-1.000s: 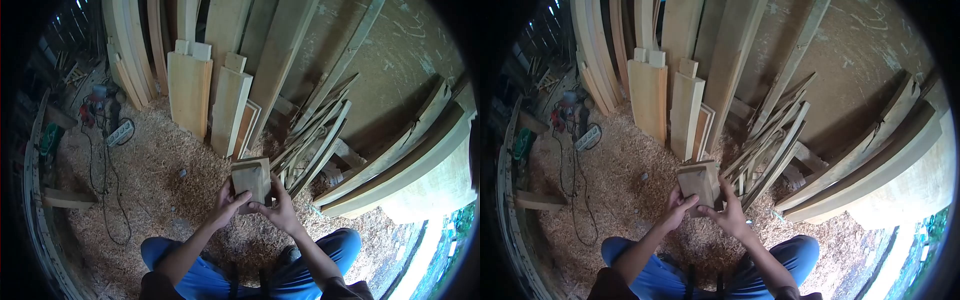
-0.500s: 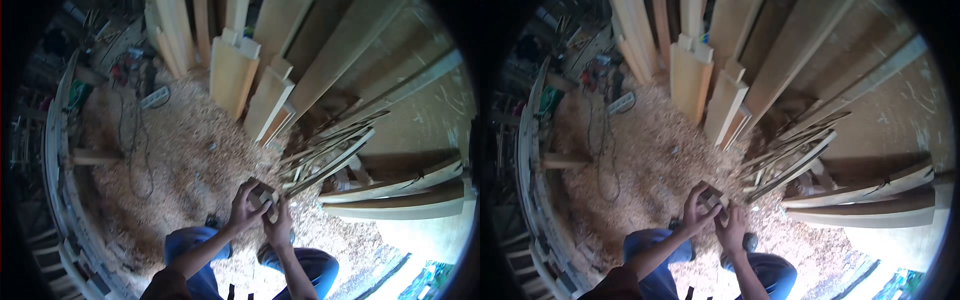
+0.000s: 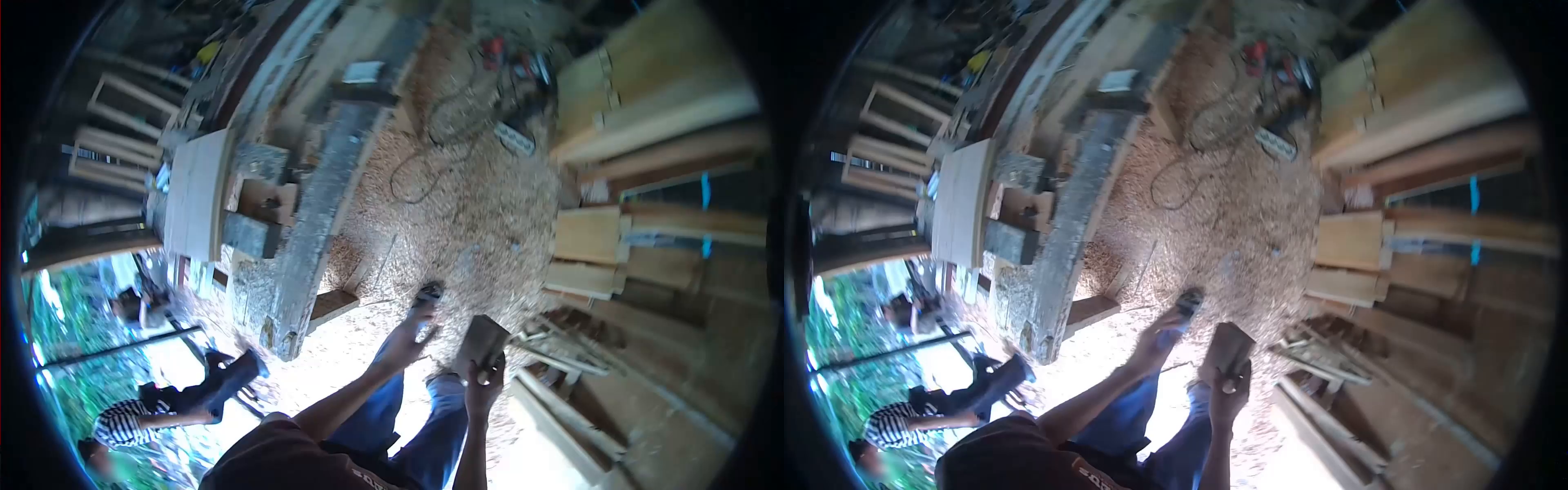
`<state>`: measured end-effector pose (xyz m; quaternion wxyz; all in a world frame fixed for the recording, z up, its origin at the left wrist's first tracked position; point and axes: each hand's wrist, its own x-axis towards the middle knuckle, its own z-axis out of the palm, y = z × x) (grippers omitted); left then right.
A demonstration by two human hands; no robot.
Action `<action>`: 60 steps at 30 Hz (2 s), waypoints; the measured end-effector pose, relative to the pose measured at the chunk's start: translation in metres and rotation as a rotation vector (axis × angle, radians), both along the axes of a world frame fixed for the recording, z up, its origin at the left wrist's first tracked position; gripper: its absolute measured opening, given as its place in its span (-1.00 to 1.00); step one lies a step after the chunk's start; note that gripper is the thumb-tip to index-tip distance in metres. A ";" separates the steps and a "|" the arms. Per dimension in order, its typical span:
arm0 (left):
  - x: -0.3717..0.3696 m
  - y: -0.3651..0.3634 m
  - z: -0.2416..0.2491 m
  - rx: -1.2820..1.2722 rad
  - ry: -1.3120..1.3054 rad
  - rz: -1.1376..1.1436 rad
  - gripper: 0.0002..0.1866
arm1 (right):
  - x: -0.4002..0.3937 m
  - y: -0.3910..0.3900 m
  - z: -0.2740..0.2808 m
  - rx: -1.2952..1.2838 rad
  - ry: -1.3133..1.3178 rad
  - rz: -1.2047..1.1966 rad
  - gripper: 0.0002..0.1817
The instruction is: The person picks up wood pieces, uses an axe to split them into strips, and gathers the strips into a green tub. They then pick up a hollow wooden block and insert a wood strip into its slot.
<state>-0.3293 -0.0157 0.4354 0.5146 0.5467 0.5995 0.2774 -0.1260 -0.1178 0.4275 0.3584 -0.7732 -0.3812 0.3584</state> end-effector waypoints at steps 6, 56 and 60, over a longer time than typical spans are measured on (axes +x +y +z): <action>-0.179 0.022 0.043 0.198 0.191 0.515 -0.70 | -0.102 0.149 0.083 0.054 0.018 0.462 -0.12; -0.266 0.220 -0.054 -0.307 0.857 1.405 -0.45 | -0.474 0.445 -0.017 0.466 -0.815 1.667 -0.41; -0.273 0.235 -0.057 -0.333 0.711 1.468 -0.47 | -0.473 0.454 -0.021 0.491 -0.849 1.750 -0.41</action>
